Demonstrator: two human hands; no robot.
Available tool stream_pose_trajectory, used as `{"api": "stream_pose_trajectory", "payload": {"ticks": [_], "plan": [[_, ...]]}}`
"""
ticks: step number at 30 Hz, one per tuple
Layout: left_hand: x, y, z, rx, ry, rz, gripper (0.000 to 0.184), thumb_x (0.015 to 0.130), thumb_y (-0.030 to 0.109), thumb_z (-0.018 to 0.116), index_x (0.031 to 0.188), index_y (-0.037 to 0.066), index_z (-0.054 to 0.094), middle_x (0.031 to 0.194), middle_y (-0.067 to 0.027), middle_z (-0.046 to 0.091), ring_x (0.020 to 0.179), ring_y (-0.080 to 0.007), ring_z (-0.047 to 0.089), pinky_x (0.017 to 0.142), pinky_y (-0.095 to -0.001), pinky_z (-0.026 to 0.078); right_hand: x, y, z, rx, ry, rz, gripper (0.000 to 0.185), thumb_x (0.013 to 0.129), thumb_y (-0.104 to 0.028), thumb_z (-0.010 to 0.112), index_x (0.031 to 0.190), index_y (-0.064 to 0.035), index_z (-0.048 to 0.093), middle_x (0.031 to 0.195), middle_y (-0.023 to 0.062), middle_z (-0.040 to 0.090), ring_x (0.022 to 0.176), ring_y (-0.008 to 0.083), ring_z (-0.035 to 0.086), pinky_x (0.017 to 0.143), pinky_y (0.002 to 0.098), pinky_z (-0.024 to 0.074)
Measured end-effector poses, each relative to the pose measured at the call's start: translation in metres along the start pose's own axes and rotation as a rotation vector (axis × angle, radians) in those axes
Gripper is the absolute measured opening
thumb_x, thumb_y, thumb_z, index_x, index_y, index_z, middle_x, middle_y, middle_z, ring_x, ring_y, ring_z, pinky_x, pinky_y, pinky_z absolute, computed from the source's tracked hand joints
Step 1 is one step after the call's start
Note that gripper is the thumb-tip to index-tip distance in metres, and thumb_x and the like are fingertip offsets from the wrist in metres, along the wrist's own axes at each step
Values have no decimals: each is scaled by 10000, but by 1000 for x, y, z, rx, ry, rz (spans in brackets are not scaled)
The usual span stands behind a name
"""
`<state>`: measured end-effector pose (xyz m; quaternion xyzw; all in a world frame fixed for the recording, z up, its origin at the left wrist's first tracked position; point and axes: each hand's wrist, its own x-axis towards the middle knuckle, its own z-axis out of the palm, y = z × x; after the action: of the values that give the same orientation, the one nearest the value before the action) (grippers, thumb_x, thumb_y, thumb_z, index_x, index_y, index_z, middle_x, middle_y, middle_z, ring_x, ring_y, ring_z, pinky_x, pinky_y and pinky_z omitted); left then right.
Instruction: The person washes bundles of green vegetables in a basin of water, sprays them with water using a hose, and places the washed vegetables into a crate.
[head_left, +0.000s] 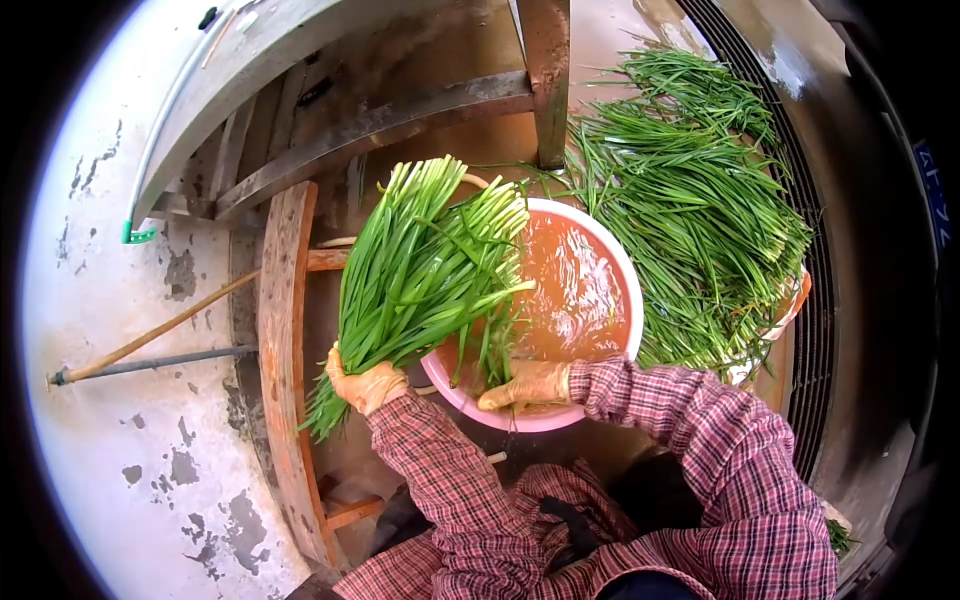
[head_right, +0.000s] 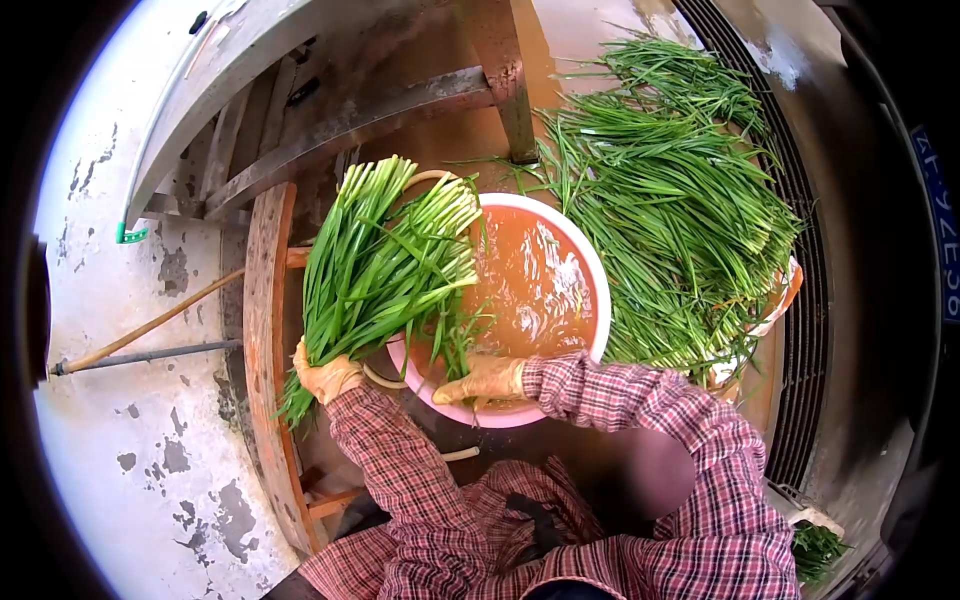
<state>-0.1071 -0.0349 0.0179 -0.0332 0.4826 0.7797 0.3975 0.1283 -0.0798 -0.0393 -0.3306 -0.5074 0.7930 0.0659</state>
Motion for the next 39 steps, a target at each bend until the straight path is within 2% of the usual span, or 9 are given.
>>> {"api": "stream_pose_trajectory", "payload": {"ticks": [3, 6, 12, 16, 20, 22, 28, 35, 39], "plan": [[-12, -3, 1, -87, 17, -156, 362, 916, 287, 523, 1119, 4, 622, 1180, -169, 629, 1053, -347, 590, 931, -526, 501, 25, -5, 27, 538, -148, -3, 765, 794, -569, 734, 1309, -65, 477, 1174, 69, 577, 1102, 203, 558, 889, 374, 516], [-27, -12, 4, -82, 6, -115, 426, 879, 331, 567, 1178, 28, 591, 1250, -166, 593, 1098, -367, 565, 971, -543, 451, 39, -11, 43, 1134, 0, -333, 553, 859, -437, 722, 1257, -100, 536, 1217, 72, 584, 1163, 222, 530, 1011, 459, 443], [-33, -34, -46, -92, -2, -203, 378, 928, 315, 478, 1090, 4, 617, 1147, -152, 645, 1035, -323, 622, 890, -483, 537, 79, 2, 19, 1663, 515, -577, 542, 863, -366, 726, 1263, -50, 543, 1211, 121, 625, 1092, 270, 617, 913, 443, 558], [-39, -32, -76, -1, 20, -237, 377, 920, 335, 489, 1077, 18, 621, 1123, -135, 656, 1019, -311, 626, 884, -480, 534, 77, 14, -7, 1551, 623, -610, 543, 827, -341, 772, 1270, -115, 553, 1106, 47, 641, 981, 206, 625, 833, 393, 564], [-32, -37, -106, 413, -136, 83, 431, 914, 303, 470, 1144, -38, 599, 1136, -180, 659, 995, -345, 647, 888, -483, 545, 59, -1, -31, 1332, 771, -650, 617, 837, -248, 756, 1370, -110, 477, 1208, 79, 613, 1045, 237, 617, 870, 424, 555], [-44, -23, -90, 18, -22, -224, 404, 918, 278, 460, 1122, -35, 612, 1138, -181, 658, 1000, -338, 647, 884, -487, 546, 41, -15, -44, 1159, 781, -699, 666, 851, -213, 733, 1431, -140, 414, 1223, 69, 593, 1055, 226, 604, 879, 414, 547], [-37, -24, -125, -82, -74, -312, 441, 920, 327, 449, 1127, -30, 602, 1183, -192, 632, 1099, -362, 594, 977, -531, 468, 33, -26, -69, 744, 698, -369, 417, 891, -277, 704, 1208, -35, 582, 1048, 32, 643, 959, 146, 599, 833, 303, 498], [-32, -35, -139, 66, -124, -225, 458, 922, 317, 435, 1145, -51, 594, 1208, -209, 617, 1127, -364, 578, 1018, -534, 436, 35, -38, -87, -326, 1011, -20, 546, 946, -513, 495, 1251, -70, 586, 1062, 281, 649, 1038, 427, 604, 909, 479, 462], [-40, -29, -114, -95, 6, -335, 434, 943, 317, 436, 1141, -34, 595, 1190, -185, 625, 1061, -340, 611, 937, -508, 497, 33, -41, -102, -551, 1031, 37, 500, 972, -485, 445, 1136, -42, 609, 962, 263, 669, 937, 427, 628, 842, 529, 464]]}}
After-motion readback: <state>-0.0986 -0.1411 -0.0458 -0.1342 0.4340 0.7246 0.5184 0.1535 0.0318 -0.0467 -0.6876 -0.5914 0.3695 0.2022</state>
